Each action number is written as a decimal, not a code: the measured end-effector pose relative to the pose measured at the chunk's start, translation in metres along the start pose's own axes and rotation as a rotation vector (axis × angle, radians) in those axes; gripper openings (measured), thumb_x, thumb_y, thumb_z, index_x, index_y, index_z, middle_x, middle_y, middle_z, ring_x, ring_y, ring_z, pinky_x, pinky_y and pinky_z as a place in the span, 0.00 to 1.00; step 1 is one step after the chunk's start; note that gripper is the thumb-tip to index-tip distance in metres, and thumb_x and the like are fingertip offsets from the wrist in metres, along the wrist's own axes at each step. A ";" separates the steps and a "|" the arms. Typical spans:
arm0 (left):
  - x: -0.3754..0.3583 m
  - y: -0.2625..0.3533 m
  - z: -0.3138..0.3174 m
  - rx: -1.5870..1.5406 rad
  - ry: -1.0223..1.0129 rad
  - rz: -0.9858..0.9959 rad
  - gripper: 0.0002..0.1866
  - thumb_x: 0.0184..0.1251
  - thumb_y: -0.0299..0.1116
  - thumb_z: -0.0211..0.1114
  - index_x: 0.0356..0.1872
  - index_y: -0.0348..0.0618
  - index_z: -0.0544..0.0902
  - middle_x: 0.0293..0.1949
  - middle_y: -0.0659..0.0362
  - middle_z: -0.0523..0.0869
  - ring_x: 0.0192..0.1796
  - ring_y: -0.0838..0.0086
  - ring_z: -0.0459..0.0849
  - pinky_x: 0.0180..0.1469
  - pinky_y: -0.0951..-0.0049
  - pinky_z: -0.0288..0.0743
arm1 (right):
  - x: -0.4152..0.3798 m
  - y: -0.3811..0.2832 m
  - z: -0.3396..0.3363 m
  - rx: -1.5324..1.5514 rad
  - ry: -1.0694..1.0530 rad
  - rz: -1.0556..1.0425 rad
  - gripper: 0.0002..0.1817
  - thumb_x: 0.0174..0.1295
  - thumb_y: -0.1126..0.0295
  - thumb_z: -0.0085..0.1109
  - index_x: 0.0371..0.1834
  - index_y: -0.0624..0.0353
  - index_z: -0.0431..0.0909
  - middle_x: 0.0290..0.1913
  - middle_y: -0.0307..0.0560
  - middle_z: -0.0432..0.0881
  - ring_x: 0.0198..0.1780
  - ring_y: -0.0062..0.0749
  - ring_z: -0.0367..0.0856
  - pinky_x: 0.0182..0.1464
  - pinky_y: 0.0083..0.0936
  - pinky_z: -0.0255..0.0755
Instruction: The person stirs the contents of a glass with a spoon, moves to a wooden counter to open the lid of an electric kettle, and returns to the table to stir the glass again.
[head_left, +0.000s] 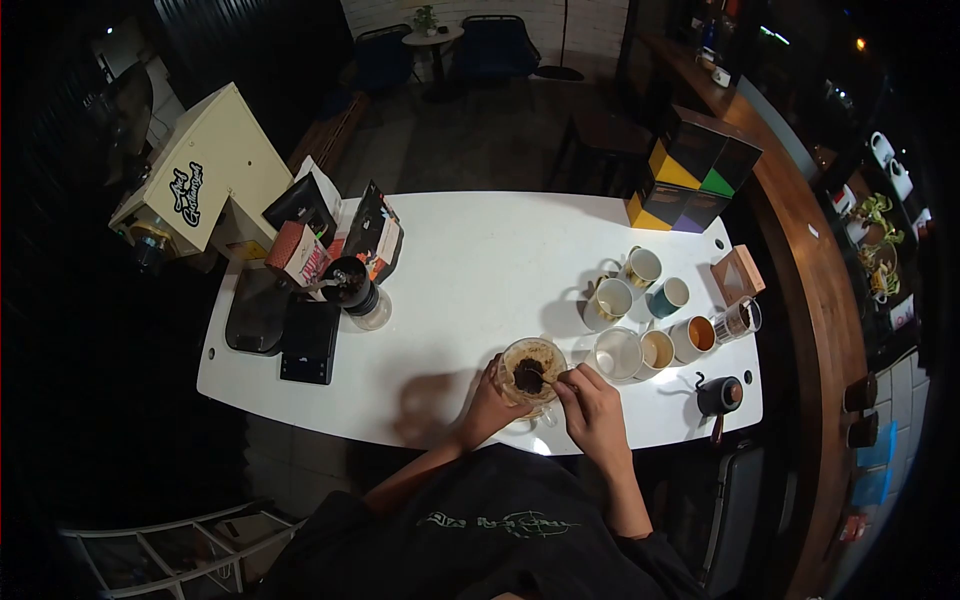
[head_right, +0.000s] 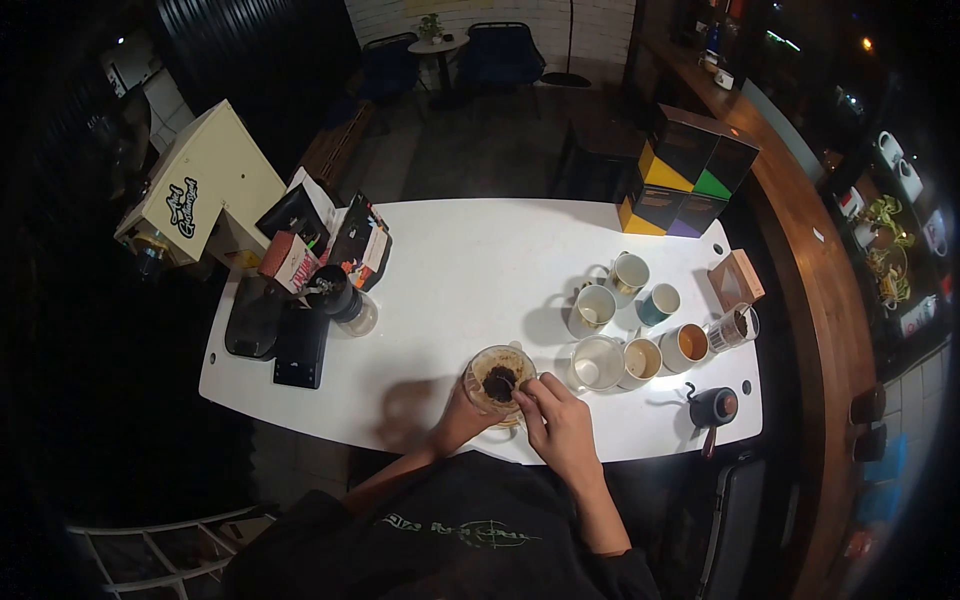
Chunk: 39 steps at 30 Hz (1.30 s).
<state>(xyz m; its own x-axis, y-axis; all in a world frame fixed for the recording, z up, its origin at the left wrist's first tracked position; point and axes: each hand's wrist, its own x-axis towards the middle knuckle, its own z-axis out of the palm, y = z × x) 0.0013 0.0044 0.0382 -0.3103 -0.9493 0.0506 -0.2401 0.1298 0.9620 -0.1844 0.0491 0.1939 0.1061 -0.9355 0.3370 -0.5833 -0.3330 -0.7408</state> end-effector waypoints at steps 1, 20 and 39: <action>0.000 0.001 0.000 -0.001 -0.011 -0.010 0.50 0.47 0.44 0.87 0.70 0.34 0.71 0.68 0.42 0.76 0.69 0.48 0.75 0.74 0.54 0.68 | 0.000 -0.002 -0.002 0.033 0.003 0.025 0.03 0.70 0.77 0.64 0.41 0.67 0.82 0.32 0.52 0.77 0.29 0.45 0.80 0.33 0.36 0.72; 0.000 -0.007 0.003 0.047 0.028 0.029 0.47 0.47 0.43 0.87 0.69 0.35 0.73 0.64 0.44 0.79 0.68 0.51 0.77 0.73 0.55 0.70 | 0.003 0.005 -0.003 0.091 0.017 0.028 0.04 0.70 0.72 0.66 0.40 0.60 0.81 0.34 0.50 0.80 0.29 0.51 0.82 0.32 0.41 0.74; -0.001 -0.005 0.003 -0.051 0.041 0.044 0.48 0.42 0.34 0.89 0.67 0.38 0.73 0.60 0.50 0.81 0.63 0.59 0.83 0.68 0.61 0.77 | -0.001 -0.006 -0.014 0.087 0.061 -0.010 0.03 0.69 0.75 0.65 0.38 0.62 0.82 0.32 0.50 0.78 0.28 0.48 0.81 0.30 0.38 0.72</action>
<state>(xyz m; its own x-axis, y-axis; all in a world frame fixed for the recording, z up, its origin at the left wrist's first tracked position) 0.0001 0.0053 0.0327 -0.2812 -0.9541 0.1028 -0.1796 0.1575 0.9710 -0.1923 0.0534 0.2067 0.0608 -0.9242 0.3771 -0.5097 -0.3535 -0.7843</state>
